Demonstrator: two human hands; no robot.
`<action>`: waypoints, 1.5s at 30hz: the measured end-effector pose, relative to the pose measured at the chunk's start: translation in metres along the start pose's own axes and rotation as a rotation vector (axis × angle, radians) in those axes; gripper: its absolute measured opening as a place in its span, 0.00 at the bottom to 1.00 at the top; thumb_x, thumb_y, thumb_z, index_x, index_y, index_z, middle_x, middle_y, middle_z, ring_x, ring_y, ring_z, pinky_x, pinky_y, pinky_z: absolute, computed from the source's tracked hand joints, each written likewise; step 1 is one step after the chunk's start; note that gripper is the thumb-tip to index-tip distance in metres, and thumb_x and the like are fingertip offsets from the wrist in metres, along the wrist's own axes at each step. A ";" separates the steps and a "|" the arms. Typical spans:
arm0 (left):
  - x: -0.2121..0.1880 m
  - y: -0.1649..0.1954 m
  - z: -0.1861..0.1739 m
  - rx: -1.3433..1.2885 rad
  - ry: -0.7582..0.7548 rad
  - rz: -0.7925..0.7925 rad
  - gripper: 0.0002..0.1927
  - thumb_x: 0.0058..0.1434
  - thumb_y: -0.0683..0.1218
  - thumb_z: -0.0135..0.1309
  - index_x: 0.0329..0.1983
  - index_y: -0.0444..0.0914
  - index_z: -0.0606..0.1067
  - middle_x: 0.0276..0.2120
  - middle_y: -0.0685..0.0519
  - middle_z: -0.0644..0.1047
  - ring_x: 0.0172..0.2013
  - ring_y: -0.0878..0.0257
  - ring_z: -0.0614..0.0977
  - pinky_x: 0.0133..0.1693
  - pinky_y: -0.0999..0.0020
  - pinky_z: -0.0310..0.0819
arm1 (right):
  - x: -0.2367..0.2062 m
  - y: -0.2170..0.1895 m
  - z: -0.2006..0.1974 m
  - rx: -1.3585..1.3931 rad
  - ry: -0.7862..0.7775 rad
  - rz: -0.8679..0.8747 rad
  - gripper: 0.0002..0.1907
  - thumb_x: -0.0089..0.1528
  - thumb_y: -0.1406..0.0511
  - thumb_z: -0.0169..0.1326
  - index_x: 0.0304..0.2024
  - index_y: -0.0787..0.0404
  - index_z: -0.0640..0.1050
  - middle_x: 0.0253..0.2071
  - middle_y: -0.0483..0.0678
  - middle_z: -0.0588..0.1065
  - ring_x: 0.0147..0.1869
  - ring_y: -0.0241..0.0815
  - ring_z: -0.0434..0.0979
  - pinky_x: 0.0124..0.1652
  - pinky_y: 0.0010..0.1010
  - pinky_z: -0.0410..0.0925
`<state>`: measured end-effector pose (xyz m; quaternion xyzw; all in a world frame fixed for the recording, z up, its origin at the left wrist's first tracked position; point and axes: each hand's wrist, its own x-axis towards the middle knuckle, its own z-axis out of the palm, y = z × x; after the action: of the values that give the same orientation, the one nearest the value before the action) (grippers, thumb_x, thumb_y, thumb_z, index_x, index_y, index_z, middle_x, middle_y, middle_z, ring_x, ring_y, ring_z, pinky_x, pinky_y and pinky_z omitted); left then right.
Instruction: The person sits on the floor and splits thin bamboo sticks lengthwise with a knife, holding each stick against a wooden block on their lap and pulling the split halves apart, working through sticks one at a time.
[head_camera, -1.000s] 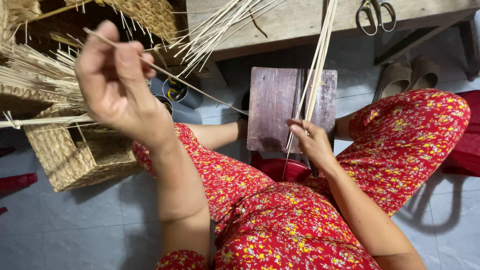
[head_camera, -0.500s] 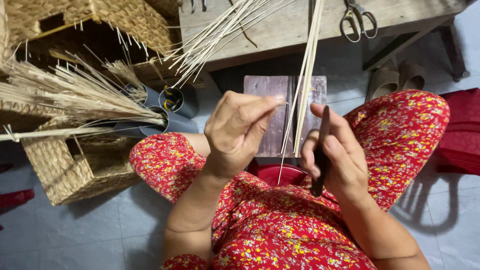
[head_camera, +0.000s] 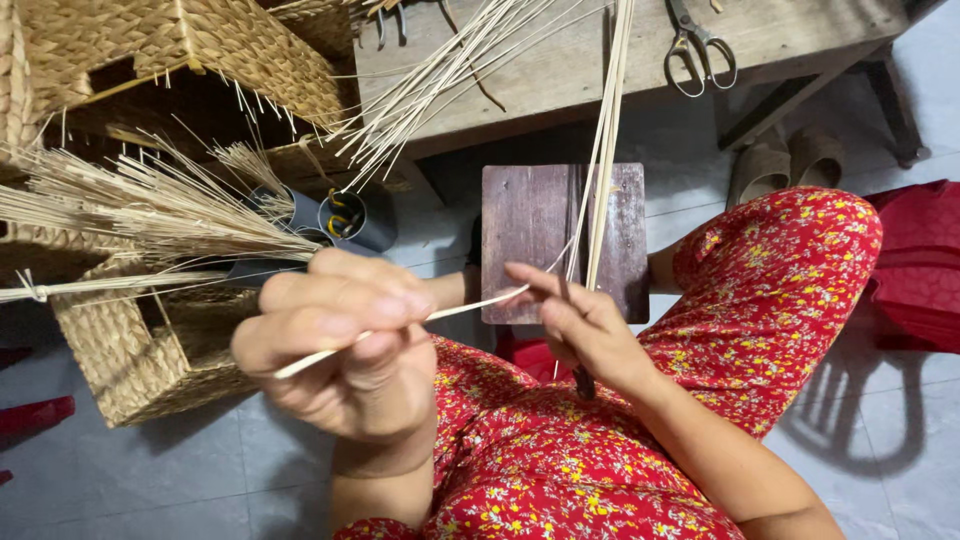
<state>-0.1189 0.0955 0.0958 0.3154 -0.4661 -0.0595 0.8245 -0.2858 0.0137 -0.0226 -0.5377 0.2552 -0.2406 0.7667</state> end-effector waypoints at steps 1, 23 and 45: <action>-0.005 -0.003 -0.003 -0.053 0.050 0.008 0.10 0.72 0.44 0.60 0.49 0.39 0.70 0.33 0.52 0.74 0.30 0.62 0.77 0.31 0.73 0.76 | 0.003 0.003 -0.002 0.058 0.023 0.016 0.31 0.67 0.53 0.46 0.67 0.63 0.69 0.51 0.40 0.82 0.18 0.22 0.61 0.18 0.16 0.58; -0.074 -0.128 -0.090 0.762 -0.207 -0.402 0.09 0.74 0.35 0.51 0.53 0.35 0.79 0.49 0.50 0.82 0.50 0.60 0.83 0.53 0.67 0.77 | 0.024 0.062 -0.069 -0.592 0.443 -0.486 0.17 0.54 0.83 0.43 0.41 0.63 0.72 0.45 0.53 0.85 0.27 0.39 0.73 0.29 0.27 0.70; -0.029 -0.111 0.046 0.407 -0.604 -0.224 0.11 0.68 0.38 0.62 0.51 0.41 0.79 0.38 0.53 0.80 0.34 0.64 0.81 0.37 0.72 0.76 | -0.025 0.010 -0.060 -0.028 0.225 -0.341 0.40 0.70 0.41 0.42 0.72 0.61 0.68 0.38 0.47 0.72 0.28 0.31 0.61 0.28 0.20 0.56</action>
<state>-0.1503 -0.0024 0.0281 0.4899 -0.6532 -0.1456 0.5586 -0.3423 -0.0093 -0.0459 -0.5535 0.2478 -0.4221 0.6738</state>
